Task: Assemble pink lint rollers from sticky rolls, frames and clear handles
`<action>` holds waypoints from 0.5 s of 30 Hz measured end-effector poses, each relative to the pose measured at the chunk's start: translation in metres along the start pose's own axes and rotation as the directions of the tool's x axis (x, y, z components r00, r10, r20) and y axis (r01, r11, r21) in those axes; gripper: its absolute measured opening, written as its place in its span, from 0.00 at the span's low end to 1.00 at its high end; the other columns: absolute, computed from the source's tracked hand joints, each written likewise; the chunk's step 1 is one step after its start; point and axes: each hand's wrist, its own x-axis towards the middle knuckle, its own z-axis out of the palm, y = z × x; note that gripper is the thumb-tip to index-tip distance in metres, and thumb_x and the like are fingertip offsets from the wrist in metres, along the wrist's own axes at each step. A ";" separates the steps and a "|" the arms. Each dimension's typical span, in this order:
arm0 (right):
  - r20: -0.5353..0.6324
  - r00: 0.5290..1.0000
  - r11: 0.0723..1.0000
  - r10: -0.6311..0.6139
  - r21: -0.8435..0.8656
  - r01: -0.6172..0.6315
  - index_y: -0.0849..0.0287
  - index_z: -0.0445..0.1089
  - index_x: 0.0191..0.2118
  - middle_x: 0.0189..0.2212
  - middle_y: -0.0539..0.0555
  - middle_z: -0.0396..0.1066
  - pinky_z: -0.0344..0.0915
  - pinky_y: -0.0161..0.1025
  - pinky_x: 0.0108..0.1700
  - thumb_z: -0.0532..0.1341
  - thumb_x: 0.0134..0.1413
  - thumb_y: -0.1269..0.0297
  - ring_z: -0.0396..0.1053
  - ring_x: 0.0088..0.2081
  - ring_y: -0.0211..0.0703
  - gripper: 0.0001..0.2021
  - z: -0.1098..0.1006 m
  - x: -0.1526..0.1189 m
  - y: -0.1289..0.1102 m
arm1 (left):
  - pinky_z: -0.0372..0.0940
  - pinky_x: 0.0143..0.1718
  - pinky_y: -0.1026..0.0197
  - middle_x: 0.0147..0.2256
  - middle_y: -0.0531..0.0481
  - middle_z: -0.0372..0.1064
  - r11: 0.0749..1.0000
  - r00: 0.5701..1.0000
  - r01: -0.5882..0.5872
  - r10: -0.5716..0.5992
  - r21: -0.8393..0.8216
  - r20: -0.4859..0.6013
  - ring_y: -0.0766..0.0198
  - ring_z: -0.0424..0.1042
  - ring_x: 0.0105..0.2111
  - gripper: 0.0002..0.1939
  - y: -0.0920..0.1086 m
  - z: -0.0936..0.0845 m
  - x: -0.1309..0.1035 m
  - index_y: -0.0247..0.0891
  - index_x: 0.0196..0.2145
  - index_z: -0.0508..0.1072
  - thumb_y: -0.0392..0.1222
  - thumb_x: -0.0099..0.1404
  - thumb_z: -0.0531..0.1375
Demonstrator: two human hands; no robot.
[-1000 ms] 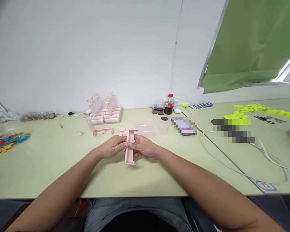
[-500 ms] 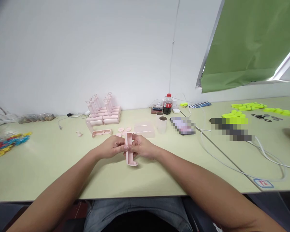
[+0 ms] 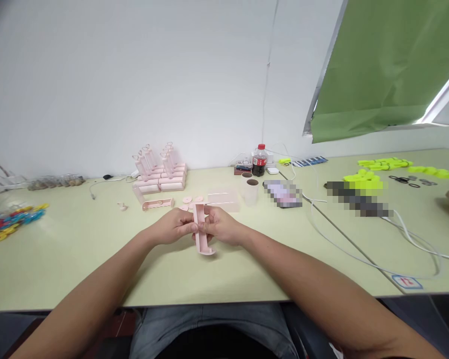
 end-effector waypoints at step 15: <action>0.005 1.000 1.000 0.025 0.019 -0.025 0.61 0.66 0.48 0.29 0.54 0.76 0.73 0.38 0.32 0.71 0.46 0.49 0.77 0.31 0.45 0.28 0.000 0.002 0.002 | 0.59 0.30 0.66 0.29 0.50 0.74 0.999 1.000 -0.008 0.009 -0.039 0.009 0.66 0.68 0.27 0.27 -0.004 0.002 0.000 0.36 0.30 0.75 0.60 0.70 0.49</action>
